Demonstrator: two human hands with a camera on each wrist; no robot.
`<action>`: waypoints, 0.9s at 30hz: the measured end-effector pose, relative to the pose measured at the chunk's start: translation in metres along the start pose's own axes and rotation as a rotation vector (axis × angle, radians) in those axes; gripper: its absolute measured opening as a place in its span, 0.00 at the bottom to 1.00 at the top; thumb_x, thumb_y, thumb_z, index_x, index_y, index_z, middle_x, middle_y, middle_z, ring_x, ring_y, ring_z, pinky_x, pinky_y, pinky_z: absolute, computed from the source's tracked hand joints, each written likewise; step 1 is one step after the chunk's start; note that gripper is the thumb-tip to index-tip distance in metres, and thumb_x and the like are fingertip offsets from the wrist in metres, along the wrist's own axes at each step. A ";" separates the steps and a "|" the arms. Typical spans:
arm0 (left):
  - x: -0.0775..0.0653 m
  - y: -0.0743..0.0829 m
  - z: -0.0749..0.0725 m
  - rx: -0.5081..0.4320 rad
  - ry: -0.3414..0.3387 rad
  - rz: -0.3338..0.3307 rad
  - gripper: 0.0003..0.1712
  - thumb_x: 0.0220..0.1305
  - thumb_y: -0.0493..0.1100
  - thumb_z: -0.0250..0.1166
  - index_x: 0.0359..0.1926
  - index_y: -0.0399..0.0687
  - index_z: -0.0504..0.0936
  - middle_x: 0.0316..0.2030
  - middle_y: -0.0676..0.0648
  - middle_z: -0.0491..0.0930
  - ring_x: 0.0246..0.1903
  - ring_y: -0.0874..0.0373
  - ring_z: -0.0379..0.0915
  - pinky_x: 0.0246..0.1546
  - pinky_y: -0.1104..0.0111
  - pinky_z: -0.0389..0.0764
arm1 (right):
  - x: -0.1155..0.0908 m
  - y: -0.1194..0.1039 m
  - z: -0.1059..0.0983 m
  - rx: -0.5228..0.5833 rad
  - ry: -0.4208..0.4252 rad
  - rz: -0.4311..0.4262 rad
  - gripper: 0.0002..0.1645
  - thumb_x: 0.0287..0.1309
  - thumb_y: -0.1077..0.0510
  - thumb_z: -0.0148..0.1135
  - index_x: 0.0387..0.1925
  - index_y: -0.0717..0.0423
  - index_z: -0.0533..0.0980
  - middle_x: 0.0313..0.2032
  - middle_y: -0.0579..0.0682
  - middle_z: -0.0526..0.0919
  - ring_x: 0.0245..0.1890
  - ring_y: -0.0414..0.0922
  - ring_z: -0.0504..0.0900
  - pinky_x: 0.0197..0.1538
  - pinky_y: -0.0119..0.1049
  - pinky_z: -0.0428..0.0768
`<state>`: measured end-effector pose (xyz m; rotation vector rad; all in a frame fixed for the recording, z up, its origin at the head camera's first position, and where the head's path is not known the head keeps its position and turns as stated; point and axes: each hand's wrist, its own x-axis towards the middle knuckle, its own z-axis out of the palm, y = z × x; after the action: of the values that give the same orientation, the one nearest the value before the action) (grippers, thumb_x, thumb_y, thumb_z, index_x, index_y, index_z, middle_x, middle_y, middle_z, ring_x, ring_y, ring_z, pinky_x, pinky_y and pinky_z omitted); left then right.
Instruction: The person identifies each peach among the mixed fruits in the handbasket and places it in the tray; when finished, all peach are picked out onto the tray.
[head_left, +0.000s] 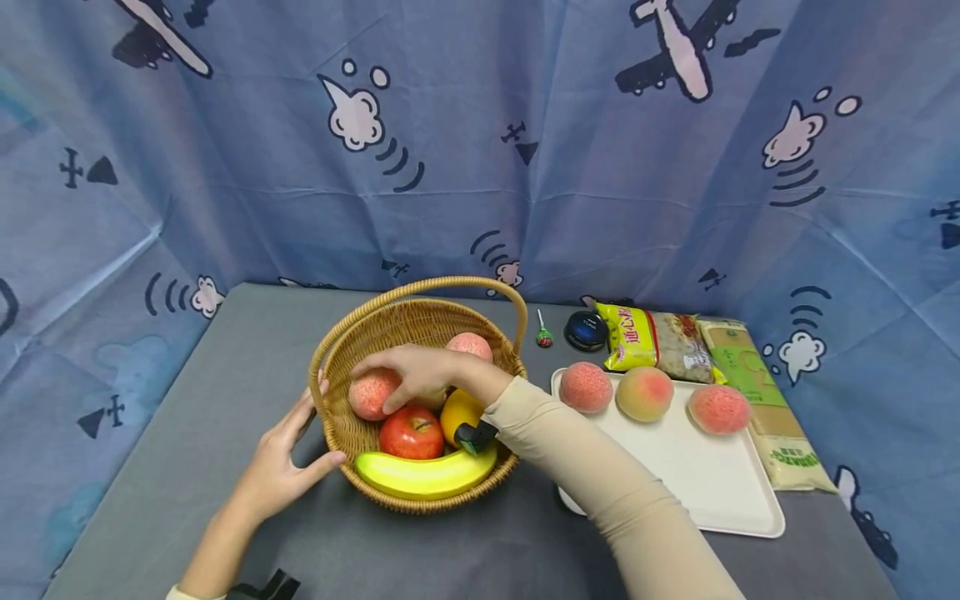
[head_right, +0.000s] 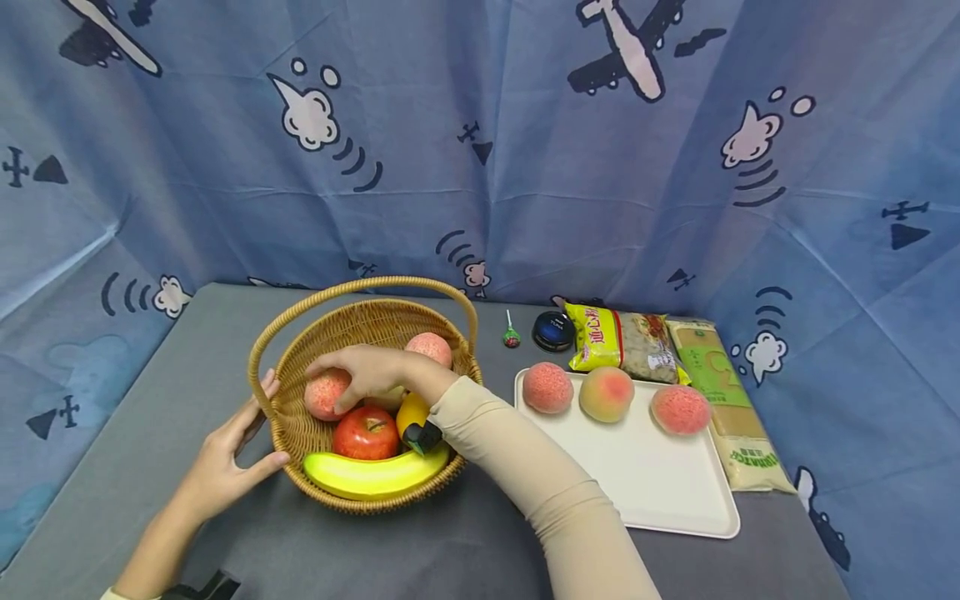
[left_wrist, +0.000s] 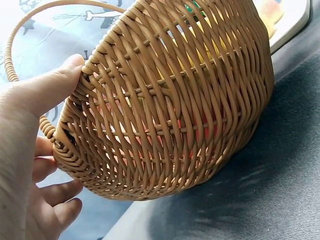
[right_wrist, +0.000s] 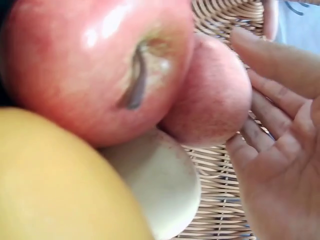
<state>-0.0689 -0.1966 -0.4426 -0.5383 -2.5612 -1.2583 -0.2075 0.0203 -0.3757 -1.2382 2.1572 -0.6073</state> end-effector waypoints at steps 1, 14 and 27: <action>0.000 0.000 0.000 -0.002 0.001 0.002 0.55 0.48 0.39 0.74 0.74 0.49 0.53 0.71 0.40 0.56 0.64 0.76 0.50 0.56 0.89 0.59 | 0.001 0.001 0.001 -0.017 0.003 0.008 0.37 0.55 0.59 0.66 0.66 0.50 0.65 0.65 0.48 0.69 0.61 0.44 0.69 0.64 0.33 0.67; -0.001 0.001 0.000 0.022 -0.009 -0.028 0.55 0.49 0.40 0.73 0.74 0.52 0.52 0.71 0.39 0.56 0.64 0.76 0.50 0.55 0.90 0.58 | 0.012 0.007 0.008 -0.179 0.087 0.028 0.40 0.51 0.60 0.70 0.66 0.50 0.66 0.65 0.49 0.68 0.64 0.44 0.67 0.67 0.36 0.65; 0.000 0.001 0.000 0.009 0.004 0.009 0.54 0.48 0.39 0.74 0.73 0.48 0.54 0.70 0.39 0.57 0.64 0.78 0.49 0.56 0.90 0.59 | 0.002 0.000 -0.004 -0.121 0.193 0.018 0.39 0.46 0.53 0.74 0.62 0.50 0.70 0.60 0.47 0.74 0.58 0.42 0.72 0.60 0.31 0.72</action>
<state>-0.0687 -0.1961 -0.4424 -0.5449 -2.5567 -1.2436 -0.2113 0.0192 -0.3730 -1.2667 2.3938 -0.6184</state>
